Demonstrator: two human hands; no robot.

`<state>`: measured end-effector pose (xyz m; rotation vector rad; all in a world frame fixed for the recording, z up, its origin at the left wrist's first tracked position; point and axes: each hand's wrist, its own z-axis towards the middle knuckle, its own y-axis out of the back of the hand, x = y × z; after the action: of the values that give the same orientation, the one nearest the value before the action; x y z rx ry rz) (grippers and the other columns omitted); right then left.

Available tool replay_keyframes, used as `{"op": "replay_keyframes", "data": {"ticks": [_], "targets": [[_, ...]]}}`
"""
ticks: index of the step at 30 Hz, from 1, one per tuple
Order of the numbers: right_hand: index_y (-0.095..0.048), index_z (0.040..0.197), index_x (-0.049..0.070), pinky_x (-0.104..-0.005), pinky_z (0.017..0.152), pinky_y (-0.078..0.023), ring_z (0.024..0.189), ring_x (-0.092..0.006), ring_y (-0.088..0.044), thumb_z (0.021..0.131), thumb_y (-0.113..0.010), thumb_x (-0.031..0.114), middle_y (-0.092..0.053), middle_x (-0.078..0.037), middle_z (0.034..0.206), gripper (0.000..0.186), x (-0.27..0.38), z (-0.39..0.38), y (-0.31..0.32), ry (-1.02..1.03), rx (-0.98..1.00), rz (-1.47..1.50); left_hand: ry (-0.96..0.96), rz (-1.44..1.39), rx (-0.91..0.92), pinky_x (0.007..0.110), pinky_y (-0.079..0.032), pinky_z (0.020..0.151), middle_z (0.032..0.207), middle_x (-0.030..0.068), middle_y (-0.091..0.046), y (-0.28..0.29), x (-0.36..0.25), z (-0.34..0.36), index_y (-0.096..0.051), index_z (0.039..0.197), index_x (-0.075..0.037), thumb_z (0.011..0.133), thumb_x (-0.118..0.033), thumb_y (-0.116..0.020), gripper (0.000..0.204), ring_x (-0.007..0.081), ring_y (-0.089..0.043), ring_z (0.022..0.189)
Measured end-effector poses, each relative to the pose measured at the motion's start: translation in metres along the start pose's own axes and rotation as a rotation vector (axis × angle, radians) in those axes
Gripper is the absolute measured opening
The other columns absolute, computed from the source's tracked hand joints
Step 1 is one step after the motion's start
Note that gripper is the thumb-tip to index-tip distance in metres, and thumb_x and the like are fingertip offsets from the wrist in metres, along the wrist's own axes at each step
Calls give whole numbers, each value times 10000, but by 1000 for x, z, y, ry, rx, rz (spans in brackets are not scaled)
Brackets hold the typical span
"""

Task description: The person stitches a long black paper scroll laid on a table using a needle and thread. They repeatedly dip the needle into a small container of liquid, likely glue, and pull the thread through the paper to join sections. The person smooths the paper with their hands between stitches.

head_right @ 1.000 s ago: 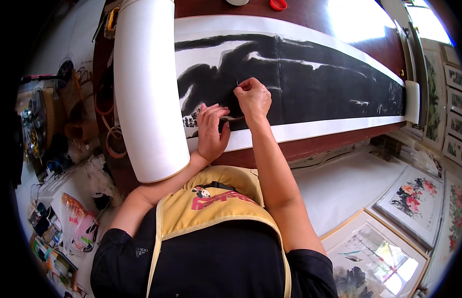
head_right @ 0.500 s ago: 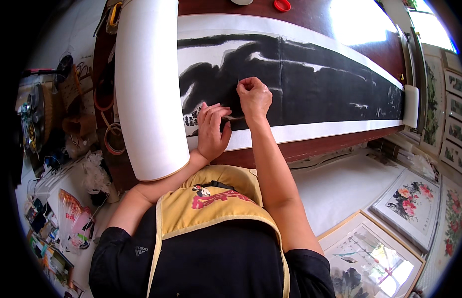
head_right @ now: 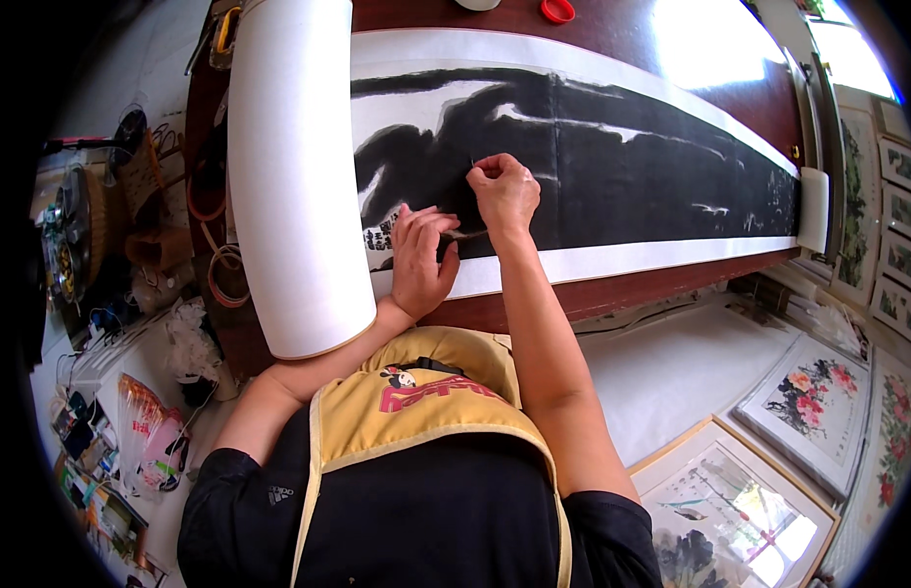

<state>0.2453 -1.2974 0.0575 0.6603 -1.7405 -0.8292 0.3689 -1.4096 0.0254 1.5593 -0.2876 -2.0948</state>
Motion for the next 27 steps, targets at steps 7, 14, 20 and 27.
{"op": "replay_keyframes", "data": {"ticks": [7,14,20,27], "targets": [[-748,866,75,-359,803,-558,804,-251,-731,774,-721,258,-757,-71,816,207,4,-3,-7,-53,-19,-50,10,-5,10,553,-245,1191,1181,101,-641,1,-1,0,-602,1160,-68,817,-33,-643,347,349,-549,1227],[-754,847,81,-355,781,-562,782,-241,-732,771,-726,246,-757,-64,799,184,1,-2,-6,-22,-13,10,2,14,-5,547,-264,1183,1160,97,-642,1,-2,1,-601,1141,-78,802,-38,-653,346,338,-561,1208],[-759,837,86,-353,771,-564,771,-239,-733,768,-731,246,-757,-59,788,177,1,-1,-2,-24,6,8,-6,18,-5,544,-267,1181,1160,95,-643,1,-2,1,-602,1139,-79,803,-37,-652,342,336,-562,1206],[-760,860,87,-364,789,-567,796,-256,-738,781,-715,256,-760,-70,807,192,1,-2,-7,-13,-36,-22,-3,12,11,559,-254,1187,1172,97,-649,1,-2,1,-602,1157,-71,817,-43,-637,342,343,-556,1212]]}}
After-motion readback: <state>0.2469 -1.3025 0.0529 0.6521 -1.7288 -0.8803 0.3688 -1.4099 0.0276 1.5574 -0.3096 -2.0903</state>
